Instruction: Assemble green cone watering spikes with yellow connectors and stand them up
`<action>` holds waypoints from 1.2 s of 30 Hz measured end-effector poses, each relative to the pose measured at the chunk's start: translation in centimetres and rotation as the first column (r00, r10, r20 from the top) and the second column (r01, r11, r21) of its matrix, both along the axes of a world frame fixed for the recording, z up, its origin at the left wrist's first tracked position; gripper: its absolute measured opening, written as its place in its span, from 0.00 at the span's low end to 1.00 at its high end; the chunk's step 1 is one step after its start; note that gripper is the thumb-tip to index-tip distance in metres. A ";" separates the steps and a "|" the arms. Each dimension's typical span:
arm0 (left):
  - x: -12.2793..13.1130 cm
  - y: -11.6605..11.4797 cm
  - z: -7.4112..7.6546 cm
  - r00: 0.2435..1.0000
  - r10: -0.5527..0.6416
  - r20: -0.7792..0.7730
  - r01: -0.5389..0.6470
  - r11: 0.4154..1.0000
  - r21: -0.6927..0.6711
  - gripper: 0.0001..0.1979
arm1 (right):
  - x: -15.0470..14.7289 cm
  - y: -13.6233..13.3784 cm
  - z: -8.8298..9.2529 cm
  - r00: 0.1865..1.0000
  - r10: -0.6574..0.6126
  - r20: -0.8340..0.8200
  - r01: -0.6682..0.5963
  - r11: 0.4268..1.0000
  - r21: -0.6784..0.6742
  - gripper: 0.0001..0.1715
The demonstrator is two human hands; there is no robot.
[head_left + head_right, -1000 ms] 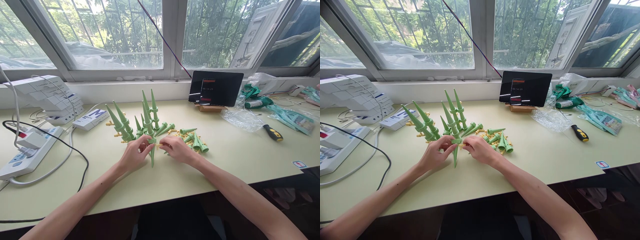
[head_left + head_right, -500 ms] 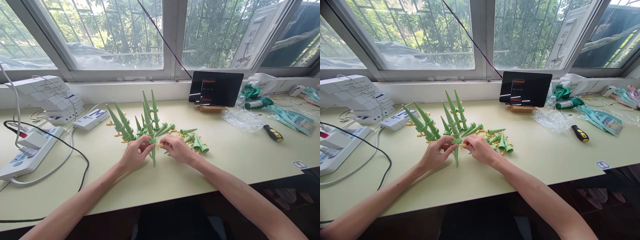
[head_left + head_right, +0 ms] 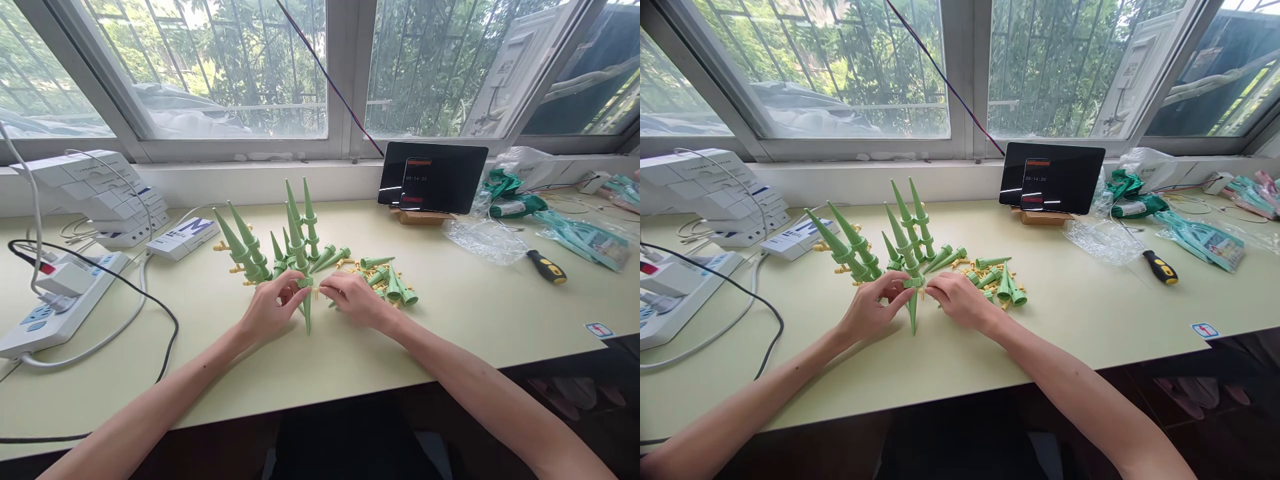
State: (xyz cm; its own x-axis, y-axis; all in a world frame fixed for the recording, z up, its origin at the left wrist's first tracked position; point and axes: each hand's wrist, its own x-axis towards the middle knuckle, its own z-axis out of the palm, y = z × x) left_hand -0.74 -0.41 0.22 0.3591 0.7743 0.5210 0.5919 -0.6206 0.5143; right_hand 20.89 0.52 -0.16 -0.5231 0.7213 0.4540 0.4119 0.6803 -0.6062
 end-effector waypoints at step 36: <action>0.0 0.0 -0.1 1.000 -0.003 -0.003 0.003 0.999 0.049 0.06 | -0.3 -0.4 0.2 0.999 -0.026 0.029 0.028 0.996 -0.083 0.20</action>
State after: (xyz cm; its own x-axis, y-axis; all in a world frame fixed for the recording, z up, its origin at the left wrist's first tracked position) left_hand -0.73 -0.43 0.14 0.3629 0.7470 0.5571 0.5918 -0.6465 0.4815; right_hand 20.55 0.14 0.07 -0.5147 0.7698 0.3774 0.4473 0.6166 -0.6479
